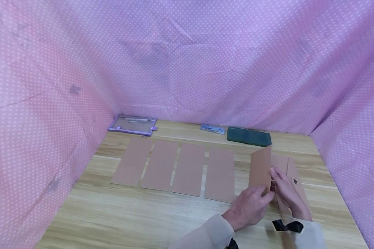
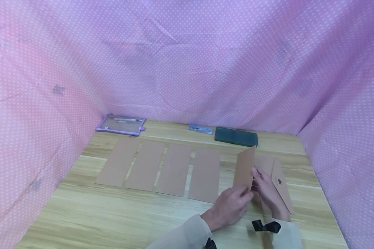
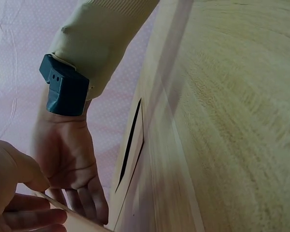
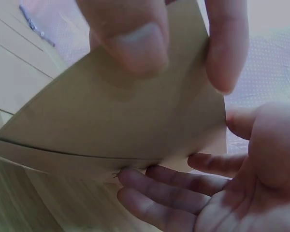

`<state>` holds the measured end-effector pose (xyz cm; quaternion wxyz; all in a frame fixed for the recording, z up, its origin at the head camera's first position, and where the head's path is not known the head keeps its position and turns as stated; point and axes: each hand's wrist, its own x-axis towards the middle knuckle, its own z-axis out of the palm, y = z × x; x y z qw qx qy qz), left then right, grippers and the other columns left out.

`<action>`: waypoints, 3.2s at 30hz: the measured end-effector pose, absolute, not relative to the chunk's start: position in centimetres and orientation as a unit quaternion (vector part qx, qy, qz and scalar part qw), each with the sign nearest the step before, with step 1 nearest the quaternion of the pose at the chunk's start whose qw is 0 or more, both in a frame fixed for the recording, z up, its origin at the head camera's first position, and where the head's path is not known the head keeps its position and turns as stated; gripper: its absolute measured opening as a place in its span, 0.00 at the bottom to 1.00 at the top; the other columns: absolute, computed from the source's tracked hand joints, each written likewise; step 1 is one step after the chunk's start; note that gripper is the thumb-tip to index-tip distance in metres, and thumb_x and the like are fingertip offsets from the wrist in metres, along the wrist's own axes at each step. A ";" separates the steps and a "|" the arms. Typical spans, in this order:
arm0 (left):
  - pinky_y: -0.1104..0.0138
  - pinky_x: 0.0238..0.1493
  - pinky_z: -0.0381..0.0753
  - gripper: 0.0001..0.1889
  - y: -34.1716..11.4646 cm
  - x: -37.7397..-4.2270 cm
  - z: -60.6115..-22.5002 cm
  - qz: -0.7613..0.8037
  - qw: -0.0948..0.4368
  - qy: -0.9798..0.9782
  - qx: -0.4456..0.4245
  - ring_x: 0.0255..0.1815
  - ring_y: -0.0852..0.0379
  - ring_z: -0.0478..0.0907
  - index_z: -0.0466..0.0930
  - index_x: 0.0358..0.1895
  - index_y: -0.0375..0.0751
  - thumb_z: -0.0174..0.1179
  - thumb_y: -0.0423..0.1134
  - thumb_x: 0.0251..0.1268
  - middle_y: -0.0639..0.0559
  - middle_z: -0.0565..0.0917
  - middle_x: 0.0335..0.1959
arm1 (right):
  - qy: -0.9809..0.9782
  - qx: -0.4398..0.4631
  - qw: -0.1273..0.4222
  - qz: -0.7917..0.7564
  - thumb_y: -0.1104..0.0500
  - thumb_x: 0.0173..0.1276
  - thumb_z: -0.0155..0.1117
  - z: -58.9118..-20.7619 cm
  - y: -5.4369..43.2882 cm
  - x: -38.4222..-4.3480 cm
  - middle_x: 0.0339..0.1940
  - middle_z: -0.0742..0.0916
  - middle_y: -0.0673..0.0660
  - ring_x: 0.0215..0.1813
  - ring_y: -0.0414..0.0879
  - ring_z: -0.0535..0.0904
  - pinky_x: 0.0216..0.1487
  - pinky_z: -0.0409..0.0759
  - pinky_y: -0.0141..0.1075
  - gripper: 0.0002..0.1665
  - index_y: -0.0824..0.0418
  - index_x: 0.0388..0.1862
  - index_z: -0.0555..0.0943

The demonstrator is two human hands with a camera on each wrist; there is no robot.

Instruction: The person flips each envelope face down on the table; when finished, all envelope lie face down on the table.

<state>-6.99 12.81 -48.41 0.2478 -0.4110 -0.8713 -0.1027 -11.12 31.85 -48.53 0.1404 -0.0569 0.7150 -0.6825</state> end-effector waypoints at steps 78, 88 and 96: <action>0.75 0.50 0.79 0.18 9.1 -10.3 -50.1 -0.570 -0.031 -0.815 -0.096 0.46 0.66 0.80 0.84 0.55 0.42 0.62 0.37 0.62 0.49 0.88 0.49 | 0.623 -0.030 0.101 -0.775 0.69 0.77 0.48 -49.0 30.6 -10.8 0.43 0.89 0.45 0.41 0.35 0.87 0.39 0.86 0.28 0.25 0.48 0.64 0.77; 0.76 0.35 0.78 0.19 9.3 -9.8 -50.1 -0.665 -0.111 -0.738 -0.031 0.33 0.69 0.75 0.87 0.50 0.49 0.68 0.30 0.54 0.57 0.84 0.37 | 0.644 -0.030 0.103 -0.757 0.66 0.78 0.48 -48.9 30.9 -10.7 0.56 0.82 0.37 0.48 0.33 0.86 0.44 0.85 0.26 0.27 0.52 0.73 0.70; 0.73 0.25 0.71 0.21 9.5 -9.5 -49.4 -0.661 -0.107 -0.742 0.021 0.26 0.67 0.71 0.88 0.49 0.56 0.69 0.30 0.53 0.61 0.77 0.23 | 0.627 -0.028 0.101 -0.772 0.69 0.77 0.49 -49.0 30.8 -10.6 0.47 0.90 0.41 0.45 0.35 0.88 0.42 0.86 0.29 0.29 0.47 0.71 0.68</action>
